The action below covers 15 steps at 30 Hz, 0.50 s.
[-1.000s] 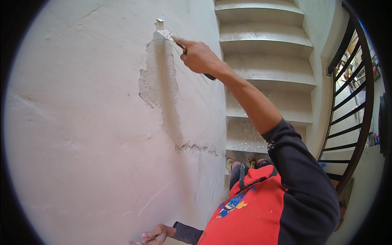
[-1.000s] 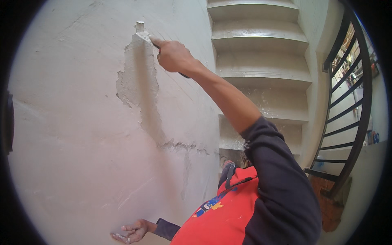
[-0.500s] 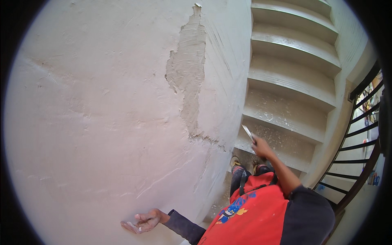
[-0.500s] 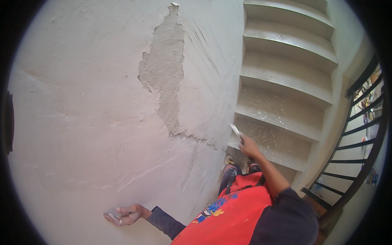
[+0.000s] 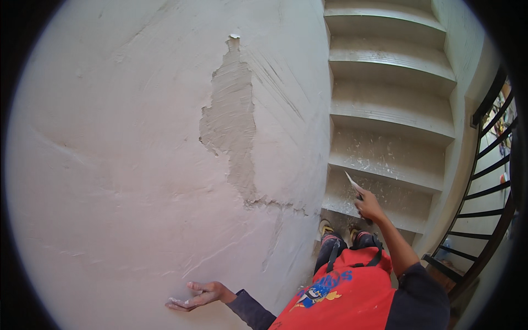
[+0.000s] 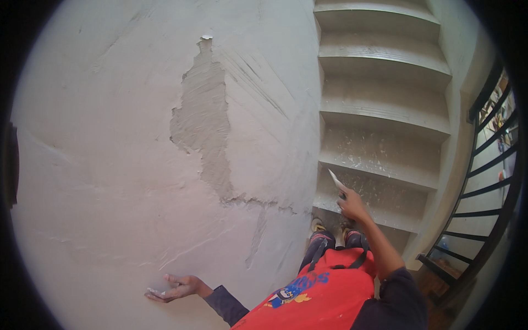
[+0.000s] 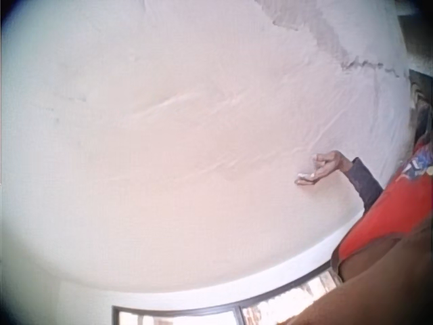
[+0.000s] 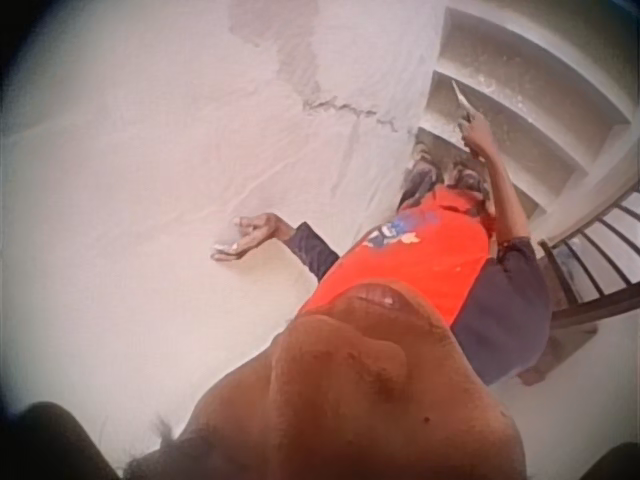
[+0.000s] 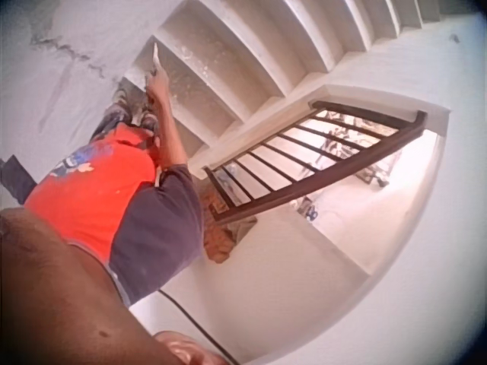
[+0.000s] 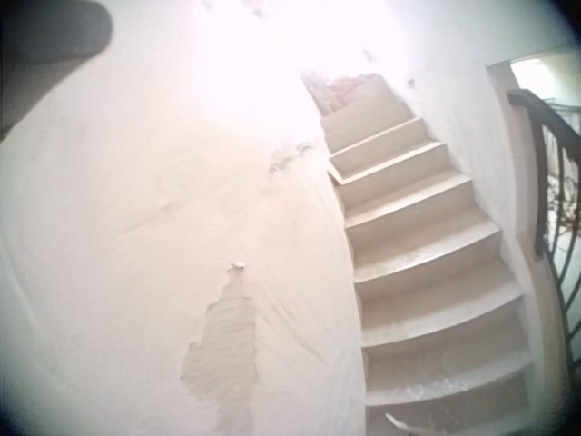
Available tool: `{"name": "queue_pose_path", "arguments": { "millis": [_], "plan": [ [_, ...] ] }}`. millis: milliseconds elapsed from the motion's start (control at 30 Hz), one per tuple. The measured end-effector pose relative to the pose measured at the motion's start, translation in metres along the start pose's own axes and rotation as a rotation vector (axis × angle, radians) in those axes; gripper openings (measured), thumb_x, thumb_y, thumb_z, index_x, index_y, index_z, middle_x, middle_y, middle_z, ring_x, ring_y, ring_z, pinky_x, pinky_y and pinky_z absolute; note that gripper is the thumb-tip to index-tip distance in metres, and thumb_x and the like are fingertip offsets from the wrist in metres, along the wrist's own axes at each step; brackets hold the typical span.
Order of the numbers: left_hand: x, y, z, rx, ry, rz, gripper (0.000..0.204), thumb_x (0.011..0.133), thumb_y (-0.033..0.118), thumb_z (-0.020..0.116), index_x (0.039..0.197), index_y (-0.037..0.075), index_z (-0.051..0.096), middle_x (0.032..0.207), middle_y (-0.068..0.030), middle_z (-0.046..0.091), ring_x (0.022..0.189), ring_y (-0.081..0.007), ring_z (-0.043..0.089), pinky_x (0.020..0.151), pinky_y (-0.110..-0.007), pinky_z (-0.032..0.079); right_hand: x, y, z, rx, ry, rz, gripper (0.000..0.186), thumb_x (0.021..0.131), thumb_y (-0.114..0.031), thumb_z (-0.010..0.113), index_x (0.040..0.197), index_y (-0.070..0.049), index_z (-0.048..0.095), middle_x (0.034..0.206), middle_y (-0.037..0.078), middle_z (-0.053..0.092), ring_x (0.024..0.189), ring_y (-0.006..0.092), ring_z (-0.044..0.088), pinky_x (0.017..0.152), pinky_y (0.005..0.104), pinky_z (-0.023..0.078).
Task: The person applies plaster to a wall and the ceiling under a spiral staircase using a trowel. They smooth the material over cracks and uneven areas, working methodically along the wall surface and then moving to the ceiling area.
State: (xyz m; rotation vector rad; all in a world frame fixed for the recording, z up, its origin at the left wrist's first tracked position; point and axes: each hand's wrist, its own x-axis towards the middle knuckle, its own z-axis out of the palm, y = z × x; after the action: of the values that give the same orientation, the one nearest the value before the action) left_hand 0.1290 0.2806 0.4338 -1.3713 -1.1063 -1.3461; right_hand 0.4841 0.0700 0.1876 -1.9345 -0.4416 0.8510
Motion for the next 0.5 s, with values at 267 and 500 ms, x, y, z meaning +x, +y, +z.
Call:
{"name": "queue_pose_path", "arguments": {
  "millis": [267,500],
  "plan": [
    [-0.001,0.017,0.022,0.021,0.101,-0.052,0.057,0.09,0.029,0.057,0.128,-0.009,0.038,0.135,-0.0274,0.033,0.128,-0.0397,0.032,0.1,-0.048,0.032,0.031,-0.279,-0.009,0.181,0.213,-0.702,0.056,0.081,-0.01,0.054,0.135,-0.01,0.043,0.085,0.013,0.056,0.076,0.0249,0.055,0.075,0.0329,0.046],
    [-0.007,0.01,0.021,-0.007,0.125,-0.032,0.058,0.09,0.031,0.058,0.127,-0.008,0.039,0.135,-0.0265,0.035,0.127,-0.0392,0.034,0.1,-0.047,0.033,0.041,-0.362,-0.02,0.116,0.13,-0.612,0.06,0.084,-0.01,0.05,0.142,-0.014,0.034,0.083,0.012,0.054,0.067,0.0233,0.054,0.066,0.0359,0.046]
  ]
}}
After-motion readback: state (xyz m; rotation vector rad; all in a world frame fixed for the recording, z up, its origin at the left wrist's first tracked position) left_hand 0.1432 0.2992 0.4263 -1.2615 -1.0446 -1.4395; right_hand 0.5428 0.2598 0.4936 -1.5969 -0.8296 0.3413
